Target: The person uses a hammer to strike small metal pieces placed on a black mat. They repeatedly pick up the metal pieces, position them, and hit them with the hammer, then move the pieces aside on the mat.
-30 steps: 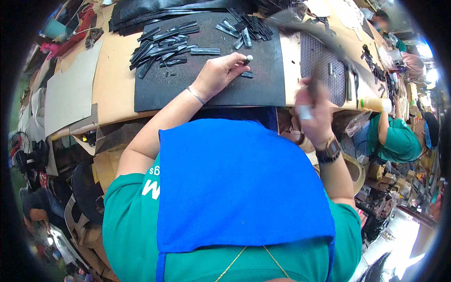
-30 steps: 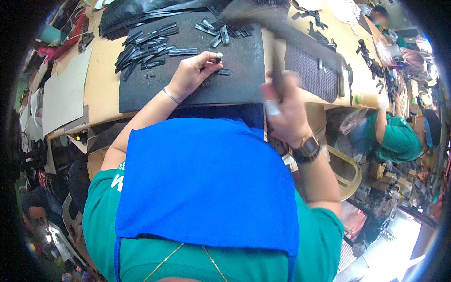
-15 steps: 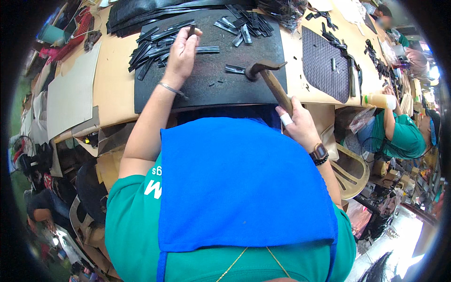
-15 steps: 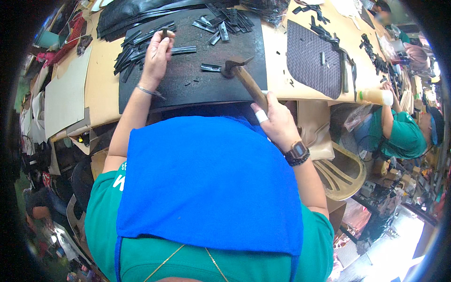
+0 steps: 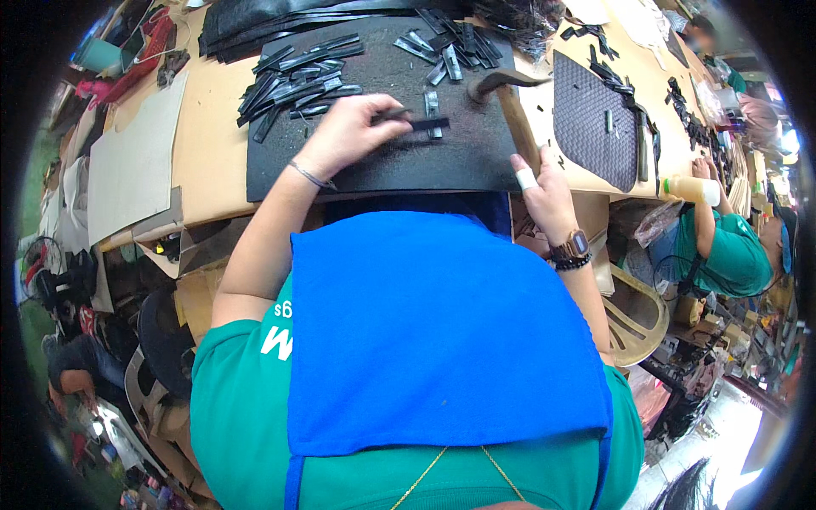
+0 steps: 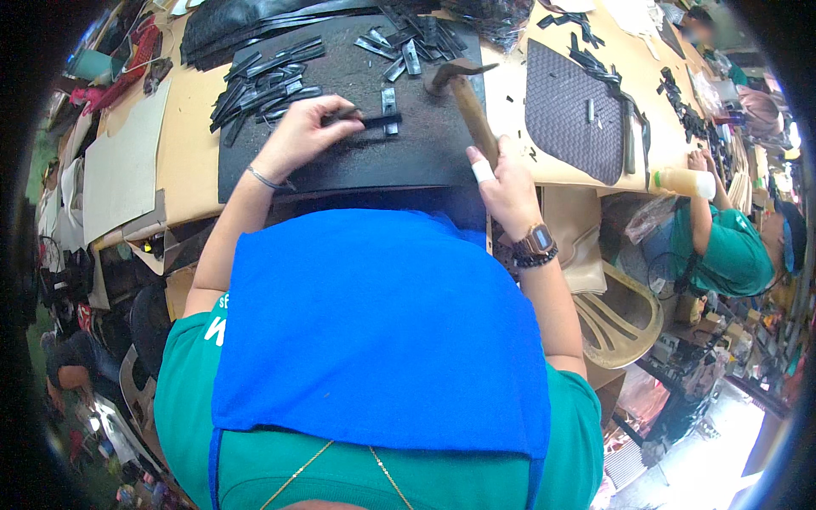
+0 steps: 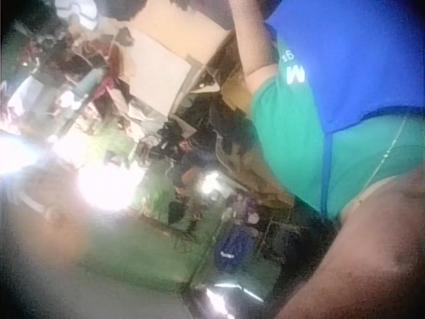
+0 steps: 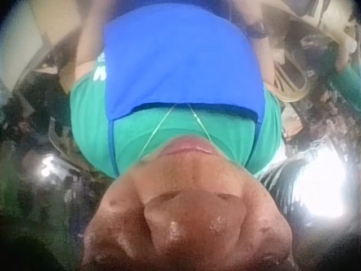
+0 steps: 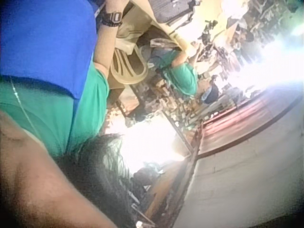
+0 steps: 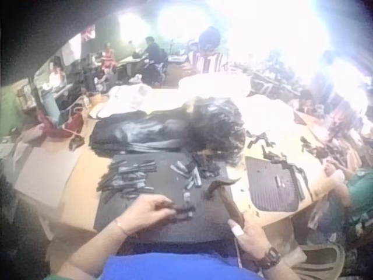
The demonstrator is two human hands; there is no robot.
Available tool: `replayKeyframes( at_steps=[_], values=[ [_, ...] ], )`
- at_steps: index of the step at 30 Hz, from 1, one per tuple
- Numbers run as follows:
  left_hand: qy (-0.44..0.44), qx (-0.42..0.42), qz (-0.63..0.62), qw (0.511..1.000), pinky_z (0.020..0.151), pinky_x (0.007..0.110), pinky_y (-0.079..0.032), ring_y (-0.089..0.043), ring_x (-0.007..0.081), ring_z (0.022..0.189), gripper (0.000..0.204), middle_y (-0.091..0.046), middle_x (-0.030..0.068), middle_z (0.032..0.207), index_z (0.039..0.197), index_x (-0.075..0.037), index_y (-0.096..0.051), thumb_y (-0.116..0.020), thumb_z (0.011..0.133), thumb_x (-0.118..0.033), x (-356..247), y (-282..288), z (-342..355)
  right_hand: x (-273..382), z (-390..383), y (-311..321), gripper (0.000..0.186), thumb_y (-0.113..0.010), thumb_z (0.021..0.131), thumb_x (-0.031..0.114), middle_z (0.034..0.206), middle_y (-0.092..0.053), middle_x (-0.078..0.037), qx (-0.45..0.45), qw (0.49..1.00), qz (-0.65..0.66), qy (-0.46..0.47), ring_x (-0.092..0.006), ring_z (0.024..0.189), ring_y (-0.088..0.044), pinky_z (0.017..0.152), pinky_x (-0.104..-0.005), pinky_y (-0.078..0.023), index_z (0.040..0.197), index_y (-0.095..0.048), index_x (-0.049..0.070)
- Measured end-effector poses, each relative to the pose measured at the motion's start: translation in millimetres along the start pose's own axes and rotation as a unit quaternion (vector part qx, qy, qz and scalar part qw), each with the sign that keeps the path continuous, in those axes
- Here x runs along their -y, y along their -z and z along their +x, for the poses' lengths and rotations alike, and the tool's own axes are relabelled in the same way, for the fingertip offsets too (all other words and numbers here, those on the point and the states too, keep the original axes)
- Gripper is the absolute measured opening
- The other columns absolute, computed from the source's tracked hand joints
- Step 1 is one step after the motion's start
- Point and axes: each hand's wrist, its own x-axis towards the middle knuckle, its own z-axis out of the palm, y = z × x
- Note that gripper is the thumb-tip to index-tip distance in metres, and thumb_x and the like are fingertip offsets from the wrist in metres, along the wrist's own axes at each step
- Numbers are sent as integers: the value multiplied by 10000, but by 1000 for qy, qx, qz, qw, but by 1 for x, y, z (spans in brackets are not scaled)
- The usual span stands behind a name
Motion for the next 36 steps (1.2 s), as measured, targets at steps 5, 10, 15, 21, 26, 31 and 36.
replayKeyframes(
  at_steps=[5,10,15,21,26,31,36],
  values=[
    [-17,51,92,994,766,332,-529,-699,220,861,200,-717,111,953,1010,-69,-689,-717,869,-209,-13,-30,2,-1,-28,16,401,-647,945,333,832,-636,-258,20,995,45,-92,-402,778,-649,698,-435,-496,998,-515,-43],
    [-79,-64,193,976,751,388,-528,-678,312,884,211,-699,103,976,1027,-107,-670,-677,889,-267,-11,-47,32,2,-48,20,421,-636,957,321,887,-690,-256,19,992,49,-111,-342,819,-706,702,-390,-527,1123,-536,-52],
    [-71,-46,126,988,760,391,-527,-681,311,866,249,-692,111,944,1011,-87,-693,-713,862,-286,-14,-37,43,-11,-59,19,400,-633,960,295,920,-701,-240,-6,992,96,-87,-319,843,-708,732,-384,-527,1194,-545,-17],
    [-46,-62,149,986,779,327,-506,-655,192,892,269,-676,80,962,1069,-45,-679,-671,922,-270,-4,-24,28,3,-60,22,356,-625,962,268,868,-696,-235,55,991,36,-117,-390,793,-692,712,-428,-525,1202,-536,21],
    [-41,-83,-141,986,835,242,-488,-620,82,934,264,-664,11,996,1188,-15,-608,-582,1003,-200,-1,-28,32,1,-59,19,339,-619,964,261,883,-689,-258,53,990,55,-119,-426,841,-682,723,-453,-523,1184,-526,20],
    [-100,-102,-189,972,834,235,-514,-657,91,940,210,-686,50,1045,1157,-19,-615,-635,971,-114,-1,-36,27,-5,-62,14,344,-617,965,264,897,-686,-267,31,995,46,-82,-431,867,-680,738,-457,-523,1181,-520,15],
    [-122,-104,-193,968,766,213,-540,-671,87,901,218,-704,29,1031,1117,-41,-637,-701,915,-91,5,-46,23,-8,-62,13,359,-611,969,279,918,-684,-278,33,996,46,-75,-431,872,-681,741,-461,-524,1185,-514,9]
  ],
)
